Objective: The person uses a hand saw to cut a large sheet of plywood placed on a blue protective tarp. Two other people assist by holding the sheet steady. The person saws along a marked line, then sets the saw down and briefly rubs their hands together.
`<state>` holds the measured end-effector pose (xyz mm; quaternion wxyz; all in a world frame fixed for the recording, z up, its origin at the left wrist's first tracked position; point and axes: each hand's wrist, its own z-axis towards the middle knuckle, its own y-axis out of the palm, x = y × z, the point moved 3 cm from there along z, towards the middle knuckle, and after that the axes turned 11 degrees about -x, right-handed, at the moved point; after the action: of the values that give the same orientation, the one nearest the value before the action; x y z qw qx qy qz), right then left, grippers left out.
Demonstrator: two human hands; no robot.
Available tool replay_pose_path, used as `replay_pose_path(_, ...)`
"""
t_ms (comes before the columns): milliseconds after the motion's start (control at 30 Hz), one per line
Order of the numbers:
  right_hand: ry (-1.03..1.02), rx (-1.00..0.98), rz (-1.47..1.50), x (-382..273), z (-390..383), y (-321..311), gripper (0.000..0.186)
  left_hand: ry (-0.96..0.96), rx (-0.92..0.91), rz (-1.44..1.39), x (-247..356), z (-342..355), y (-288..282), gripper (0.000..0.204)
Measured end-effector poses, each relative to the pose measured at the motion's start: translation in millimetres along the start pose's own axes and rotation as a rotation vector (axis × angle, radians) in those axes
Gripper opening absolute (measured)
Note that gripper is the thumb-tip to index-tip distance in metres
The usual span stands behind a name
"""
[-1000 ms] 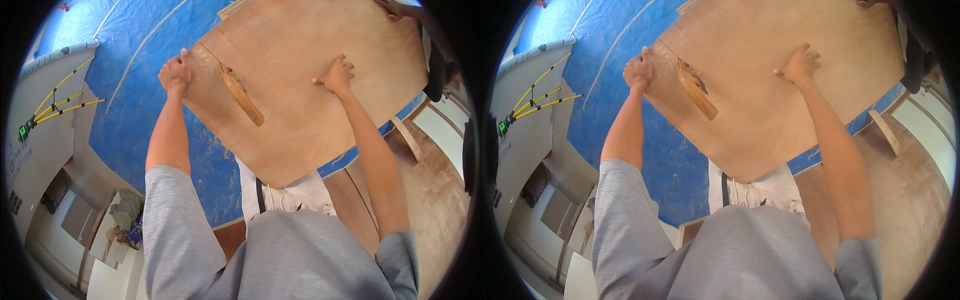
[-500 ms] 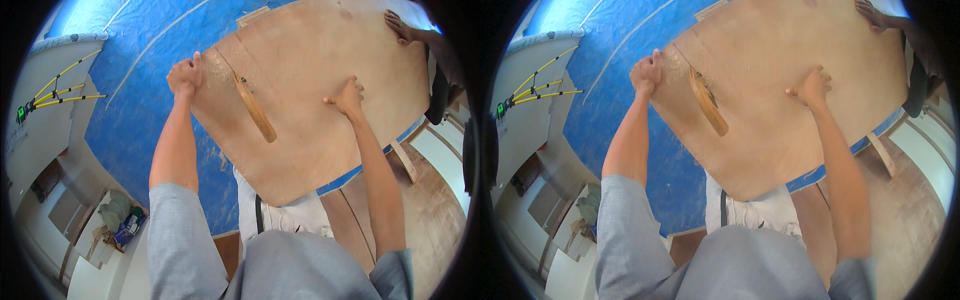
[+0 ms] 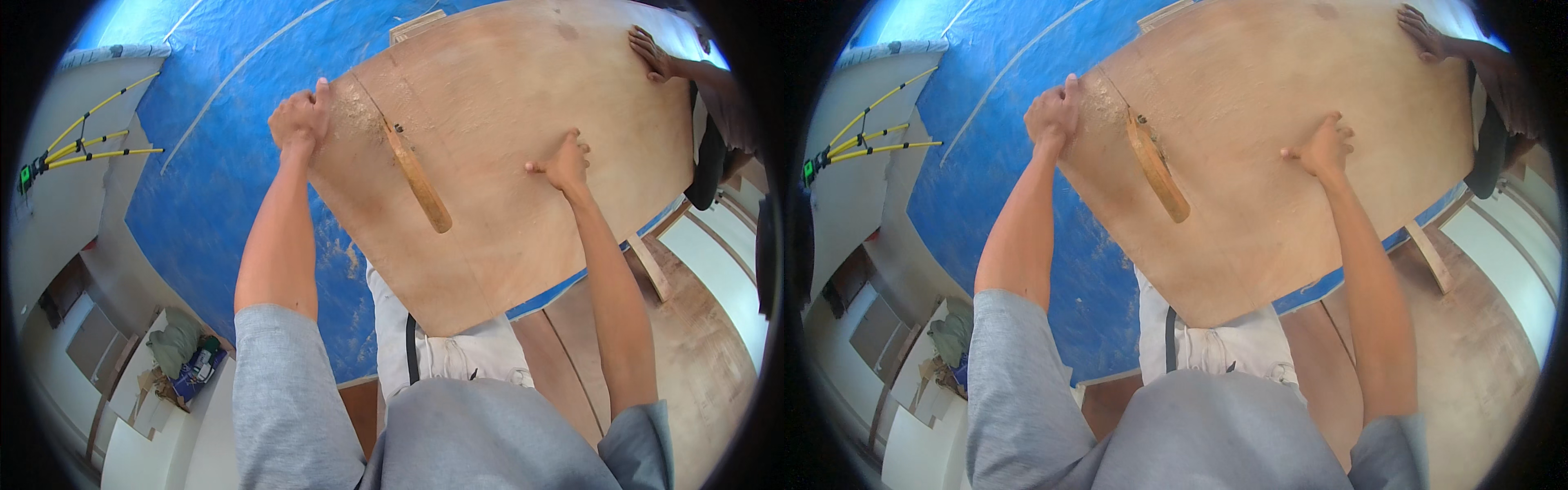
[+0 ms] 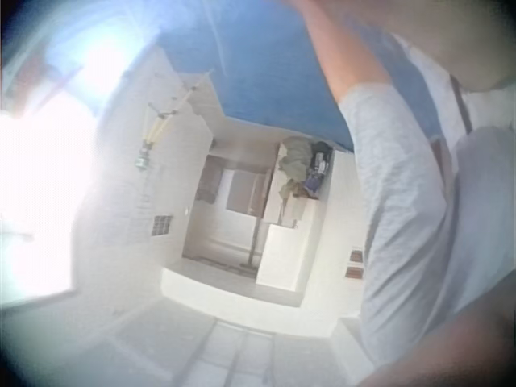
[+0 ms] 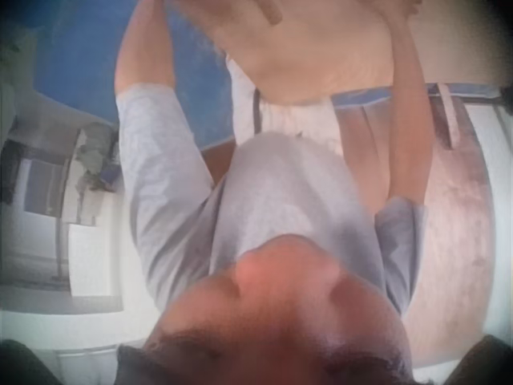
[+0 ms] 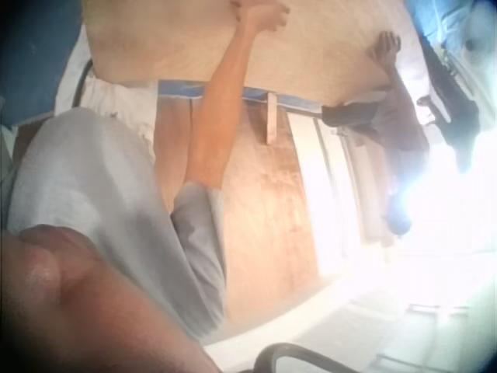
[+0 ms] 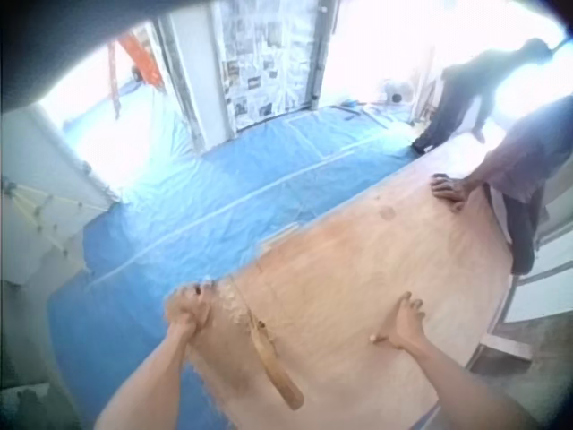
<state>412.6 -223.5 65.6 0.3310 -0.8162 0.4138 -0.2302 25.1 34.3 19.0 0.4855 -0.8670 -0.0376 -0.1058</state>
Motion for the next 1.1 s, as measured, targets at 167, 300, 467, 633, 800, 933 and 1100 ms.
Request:
replay_pose_path(167, -0.06, -0.053, 0.072, 5, -1, 2, 0.144, 0.028, -0.014, 0.012, 0, -5, -4, 0.077)
replay_pose_path(300, -0.157, 0.015, 0.027, 9, -5, 2, 0.145, 0.038, -0.011, -0.005, -1, -5, -4, 0.075)
replay_pose_path(467, -0.133, 0.006, 0.08, 17, -2, 7, 0.142, 0.083, -0.01, -0.002, -4, -3, -1, 0.072)
replay_pose_path(633, -0.163, 0.027, 0.02, 21, 4, 7, 0.143, 0.086, -0.017, -0.012, -5, -4, -2, 0.073)
replay_pose_path(800, -0.289, 0.086, -0.033, 2, -16, 1, 0.113, 0.111, -0.014, -0.036, -4, -4, -6, 0.074)
replay_pose_path(933, -0.503, 0.144, 0.202, -47, -78, 0, 0.07, 0.124, -0.022, -0.043, -6, -6, -4, 0.074)
replay_pose_path(1100, -0.536, -0.258, 0.506, -129, -170, 25, 0.063, 0.123, -0.02, -0.053, -5, -9, -4, 0.074)
